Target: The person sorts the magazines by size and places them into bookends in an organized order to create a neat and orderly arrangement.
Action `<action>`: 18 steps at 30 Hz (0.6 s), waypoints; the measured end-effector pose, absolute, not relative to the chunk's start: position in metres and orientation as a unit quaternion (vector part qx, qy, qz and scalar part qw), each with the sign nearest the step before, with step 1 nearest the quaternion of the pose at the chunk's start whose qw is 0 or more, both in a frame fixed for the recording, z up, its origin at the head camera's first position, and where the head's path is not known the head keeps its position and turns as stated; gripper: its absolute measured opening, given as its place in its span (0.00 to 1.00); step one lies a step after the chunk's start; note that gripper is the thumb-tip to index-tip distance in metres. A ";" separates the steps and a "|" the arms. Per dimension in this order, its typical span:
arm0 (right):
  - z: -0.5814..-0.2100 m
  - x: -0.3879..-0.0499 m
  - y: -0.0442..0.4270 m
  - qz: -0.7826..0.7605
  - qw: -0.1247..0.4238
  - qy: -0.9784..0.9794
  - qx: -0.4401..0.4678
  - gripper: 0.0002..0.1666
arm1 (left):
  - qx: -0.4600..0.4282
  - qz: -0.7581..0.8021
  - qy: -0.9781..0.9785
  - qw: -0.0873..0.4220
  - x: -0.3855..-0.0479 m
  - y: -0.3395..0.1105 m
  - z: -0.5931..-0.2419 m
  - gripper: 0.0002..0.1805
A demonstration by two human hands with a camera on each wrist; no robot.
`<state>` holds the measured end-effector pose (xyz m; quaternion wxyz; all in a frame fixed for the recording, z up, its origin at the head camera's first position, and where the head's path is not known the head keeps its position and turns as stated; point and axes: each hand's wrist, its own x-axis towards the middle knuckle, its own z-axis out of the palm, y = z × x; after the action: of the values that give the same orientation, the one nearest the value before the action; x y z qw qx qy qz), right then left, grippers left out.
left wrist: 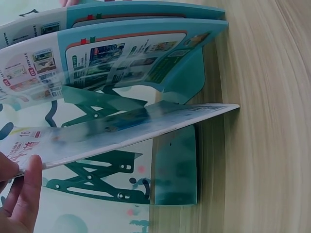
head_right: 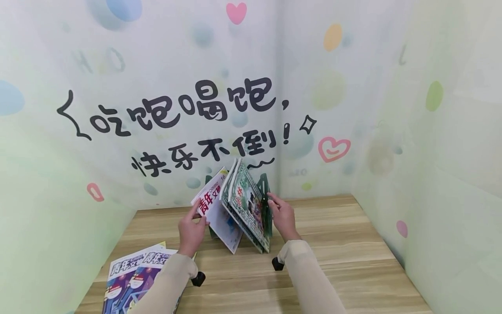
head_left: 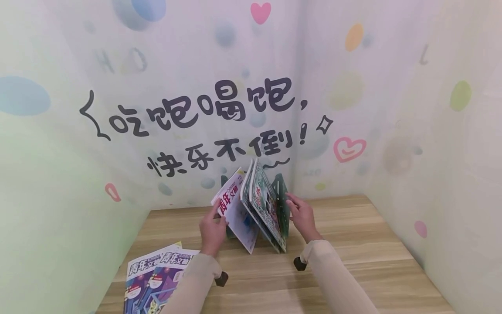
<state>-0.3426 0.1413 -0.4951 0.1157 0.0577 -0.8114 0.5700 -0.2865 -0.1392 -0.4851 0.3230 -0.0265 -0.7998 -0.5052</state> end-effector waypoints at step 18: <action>-0.497 -0.344 0.142 0.566 0.125 -0.813 0.064 0.22 | -0.020 -0.529 -0.803 0.274 -0.291 -0.128 -0.484 0.39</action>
<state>-0.3442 0.1418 -0.4969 0.1253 0.0644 -0.8126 0.5656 -0.2909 -0.1277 -0.4837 0.2740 -0.0203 -0.8028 -0.5291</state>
